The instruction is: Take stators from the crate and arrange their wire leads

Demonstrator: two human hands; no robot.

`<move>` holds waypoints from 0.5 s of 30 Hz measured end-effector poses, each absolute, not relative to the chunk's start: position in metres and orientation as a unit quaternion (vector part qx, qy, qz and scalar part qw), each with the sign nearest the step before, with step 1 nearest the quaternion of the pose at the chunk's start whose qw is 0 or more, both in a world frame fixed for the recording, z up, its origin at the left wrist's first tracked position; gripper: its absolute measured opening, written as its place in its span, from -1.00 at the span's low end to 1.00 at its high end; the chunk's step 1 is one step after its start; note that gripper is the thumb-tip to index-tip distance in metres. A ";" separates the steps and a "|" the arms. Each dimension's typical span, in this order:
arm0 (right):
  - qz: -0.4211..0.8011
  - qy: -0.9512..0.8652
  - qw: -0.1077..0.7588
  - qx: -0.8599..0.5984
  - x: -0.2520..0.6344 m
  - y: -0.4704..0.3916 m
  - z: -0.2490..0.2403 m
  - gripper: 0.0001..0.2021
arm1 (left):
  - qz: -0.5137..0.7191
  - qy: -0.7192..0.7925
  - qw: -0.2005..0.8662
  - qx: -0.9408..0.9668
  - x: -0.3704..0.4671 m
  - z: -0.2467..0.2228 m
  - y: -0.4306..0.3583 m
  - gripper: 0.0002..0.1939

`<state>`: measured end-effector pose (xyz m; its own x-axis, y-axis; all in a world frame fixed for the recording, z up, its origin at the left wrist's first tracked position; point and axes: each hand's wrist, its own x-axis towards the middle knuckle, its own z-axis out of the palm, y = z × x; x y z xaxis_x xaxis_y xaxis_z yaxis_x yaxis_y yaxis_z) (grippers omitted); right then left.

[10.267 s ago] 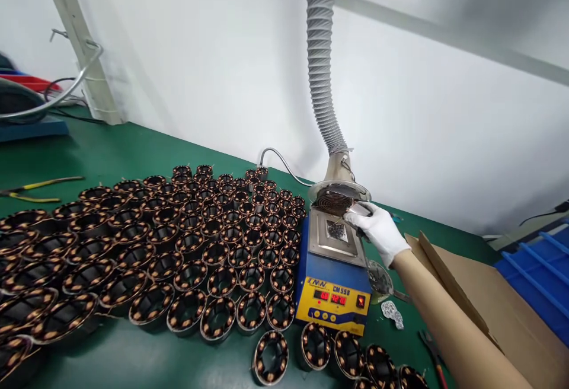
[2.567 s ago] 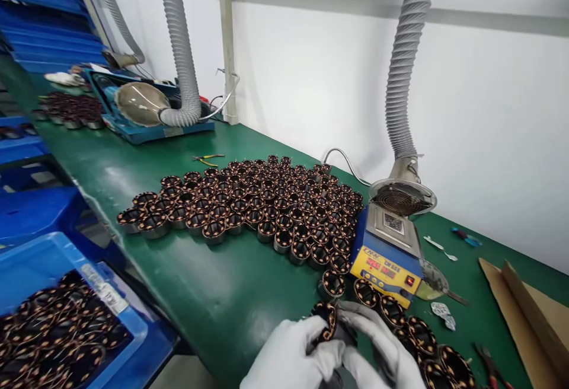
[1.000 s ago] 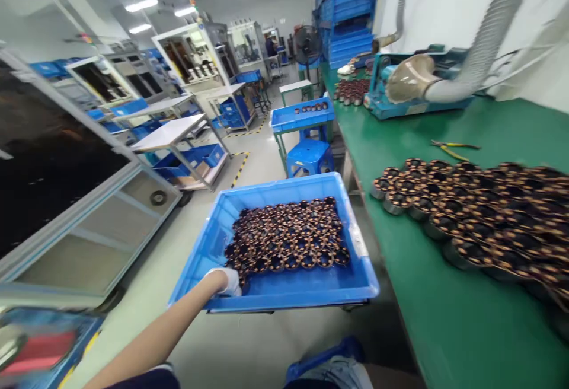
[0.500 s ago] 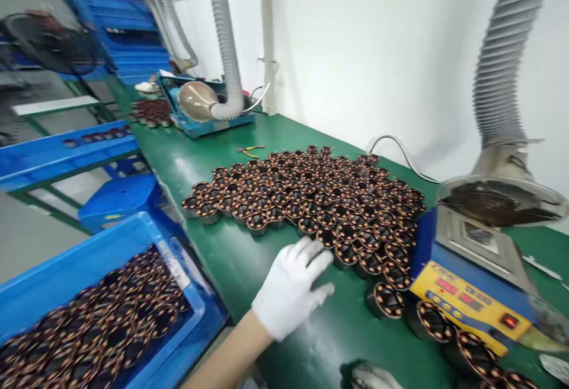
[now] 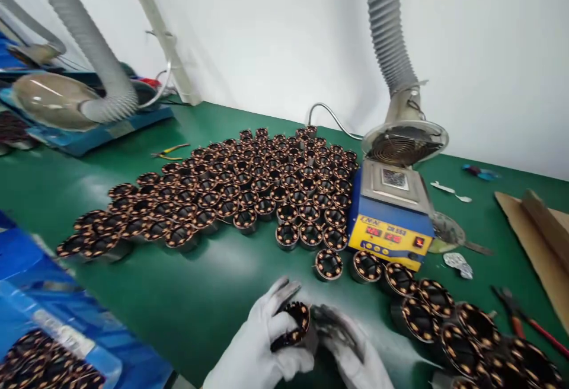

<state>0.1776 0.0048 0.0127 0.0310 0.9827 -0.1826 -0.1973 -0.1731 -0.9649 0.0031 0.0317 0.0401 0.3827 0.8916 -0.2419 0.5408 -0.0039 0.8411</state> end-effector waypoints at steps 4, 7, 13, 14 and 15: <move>0.733 -0.222 0.504 -0.400 0.172 0.000 0.023 -0.46 | 0.262 0.477 0.613 0.573 0.034 0.031 0.037 -0.66; 0.795 -0.088 0.502 -0.329 0.180 -0.005 0.021 -0.60 | 0.282 0.488 0.549 0.617 0.045 0.022 0.032 -0.28; 0.831 -0.041 0.501 -0.238 0.189 0.001 0.021 -0.71 | 0.322 0.408 0.497 0.695 0.042 0.029 0.036 -0.46; 0.838 -0.051 0.492 -0.228 0.188 0.002 0.020 -0.67 | 0.325 0.423 0.530 0.659 0.044 0.033 0.040 -0.68; 0.846 -0.063 0.481 -0.222 0.188 0.003 0.019 -0.64 | 0.325 0.453 0.565 0.608 0.046 0.037 0.045 -0.84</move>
<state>0.1877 0.0031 0.0194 -0.4390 0.8414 -0.3151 -0.7857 -0.5296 -0.3196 0.0455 0.0451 0.0368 0.3783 0.9184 -0.1162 0.1822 0.0492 0.9820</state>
